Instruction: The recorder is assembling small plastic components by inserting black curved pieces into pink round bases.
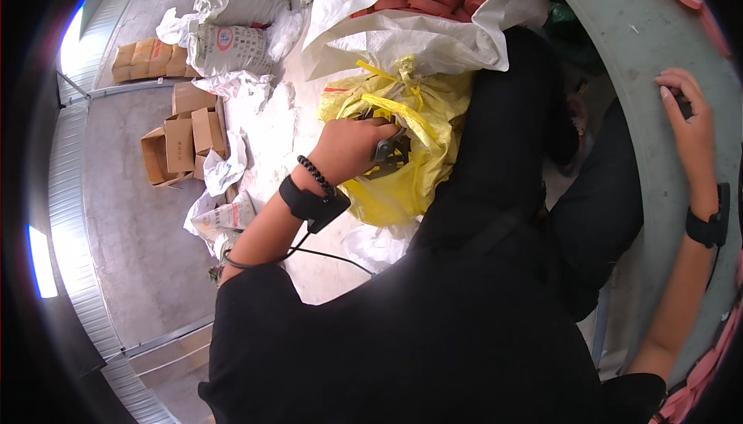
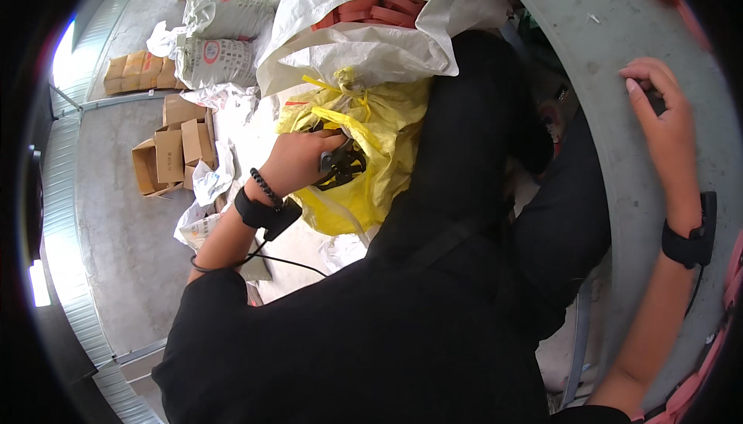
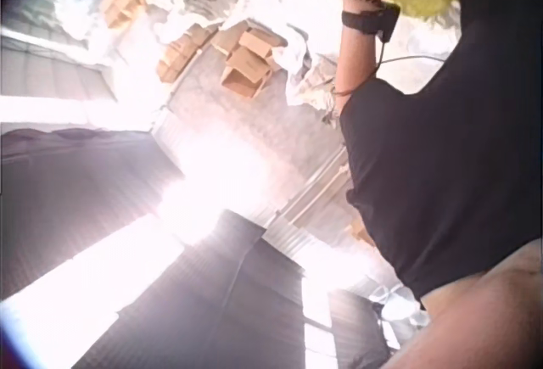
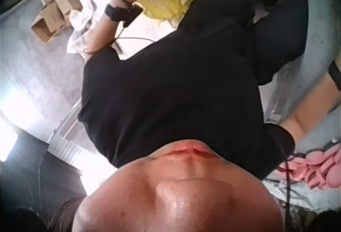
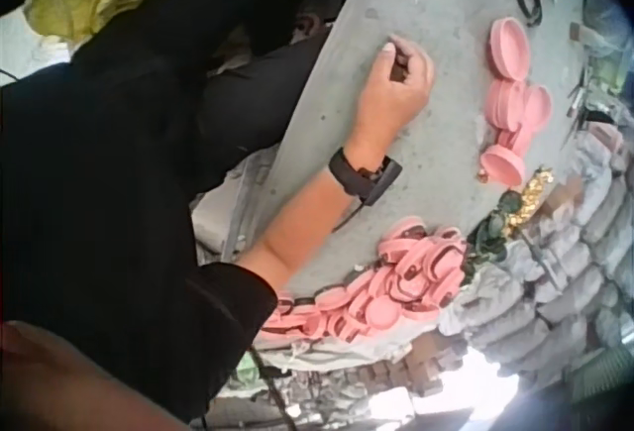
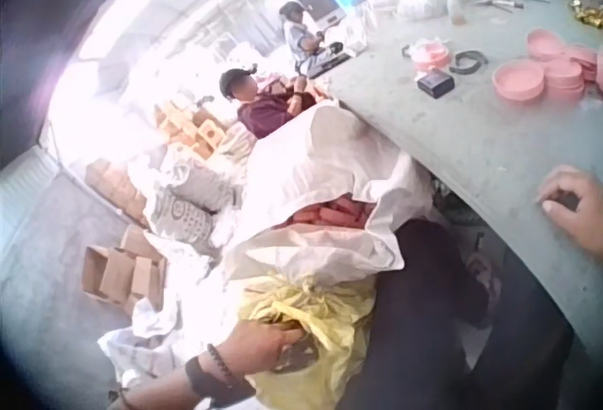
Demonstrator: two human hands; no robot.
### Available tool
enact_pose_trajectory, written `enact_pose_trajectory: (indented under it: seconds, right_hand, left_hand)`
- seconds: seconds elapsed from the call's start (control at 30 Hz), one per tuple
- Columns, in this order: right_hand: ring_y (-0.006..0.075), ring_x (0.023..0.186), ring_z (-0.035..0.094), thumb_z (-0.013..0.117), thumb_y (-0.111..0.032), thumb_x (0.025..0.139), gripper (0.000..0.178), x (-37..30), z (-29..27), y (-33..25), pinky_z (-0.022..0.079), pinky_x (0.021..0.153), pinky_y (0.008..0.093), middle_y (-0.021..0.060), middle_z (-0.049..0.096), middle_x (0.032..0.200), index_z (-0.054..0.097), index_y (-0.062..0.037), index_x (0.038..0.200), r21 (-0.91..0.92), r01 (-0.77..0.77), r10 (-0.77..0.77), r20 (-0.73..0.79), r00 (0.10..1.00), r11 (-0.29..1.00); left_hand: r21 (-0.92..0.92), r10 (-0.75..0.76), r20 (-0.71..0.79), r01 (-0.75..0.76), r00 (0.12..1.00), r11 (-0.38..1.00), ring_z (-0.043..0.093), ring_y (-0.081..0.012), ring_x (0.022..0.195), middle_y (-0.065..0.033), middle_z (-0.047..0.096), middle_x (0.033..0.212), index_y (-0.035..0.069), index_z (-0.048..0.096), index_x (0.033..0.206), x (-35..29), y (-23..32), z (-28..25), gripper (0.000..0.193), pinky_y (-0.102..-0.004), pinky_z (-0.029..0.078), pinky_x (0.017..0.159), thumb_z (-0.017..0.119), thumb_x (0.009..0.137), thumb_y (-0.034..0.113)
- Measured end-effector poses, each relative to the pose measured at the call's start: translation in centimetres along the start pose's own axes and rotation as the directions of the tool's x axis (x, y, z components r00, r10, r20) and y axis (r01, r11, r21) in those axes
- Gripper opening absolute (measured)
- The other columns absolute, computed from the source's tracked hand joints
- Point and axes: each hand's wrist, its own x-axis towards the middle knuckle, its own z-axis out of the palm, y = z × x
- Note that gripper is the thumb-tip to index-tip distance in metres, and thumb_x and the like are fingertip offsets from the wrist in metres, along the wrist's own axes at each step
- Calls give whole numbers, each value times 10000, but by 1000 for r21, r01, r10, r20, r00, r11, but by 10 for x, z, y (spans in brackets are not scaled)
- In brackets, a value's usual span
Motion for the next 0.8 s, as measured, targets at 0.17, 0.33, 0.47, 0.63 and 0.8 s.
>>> enact_pose_trajectory:
  seconds: [0.17, 0.33, 0.47, 0.63, 0.8]
  right_hand:
    - [123, 879, 515, 531, -47, 851, 100, 1, -1, 4, 382, 814, 226, 42, 556, 972, 551, 22, 921, -43, -33, 33, 15, 999, 999]
    - [121, 896, 522, 529, -83, 873, 120, 3, -3, 9, 383, 823, 224, 40, 558, 996, 561, 8, 944, -91, -31, 33, 21, 999, 995]
    - [125, 926, 528, 519, -101, 885, 134, 5, -3, 7, 381, 852, 227, 42, 559, 1010, 567, 3, 956, -86, -30, 35, 63, 997, 996]
    - [129, 954, 530, 522, -120, 890, 151, 3, -5, 5, 375, 882, 229, 42, 560, 1020, 568, -1, 969, -138, 9, 0, 63, 998, 990]
    - [130, 966, 528, 526, -129, 891, 159, 2, -5, 12, 373, 884, 228, 42, 562, 1022, 568, -1, 974, -153, -5, 17, 73, 997, 988]
  left_hand:
    - [-16, 26, 4, -26, 1000, 1000, 610, -260, 729, -29, 615, 1005, 168, 586, 1007, -14, 6, -3, 288, -358, 478, 630, 615, 721, 156]
    - [84, 112, -70, -106, 991, 991, 610, -246, 793, 4, 592, 1125, 192, 589, 1005, -26, 2, 0, 302, -359, 469, 665, 630, 707, 172]
    - [66, 142, -220, -130, 965, 989, 601, -253, 879, 0, 593, 1128, 213, 588, 1019, -34, 1, 13, 323, -351, 447, 722, 630, 704, 158]
    - [110, 104, -162, -87, 981, 990, 591, -252, 934, -12, 599, 1118, 219, 598, 1005, -36, 17, -10, 325, -368, 381, 830, 644, 691, 154]
    - [-271, 12, -216, -72, 976, 960, 585, -248, 974, -9, 612, 1099, 181, 610, 988, -39, 13, -25, 396, -390, 331, 891, 668, 626, 33]
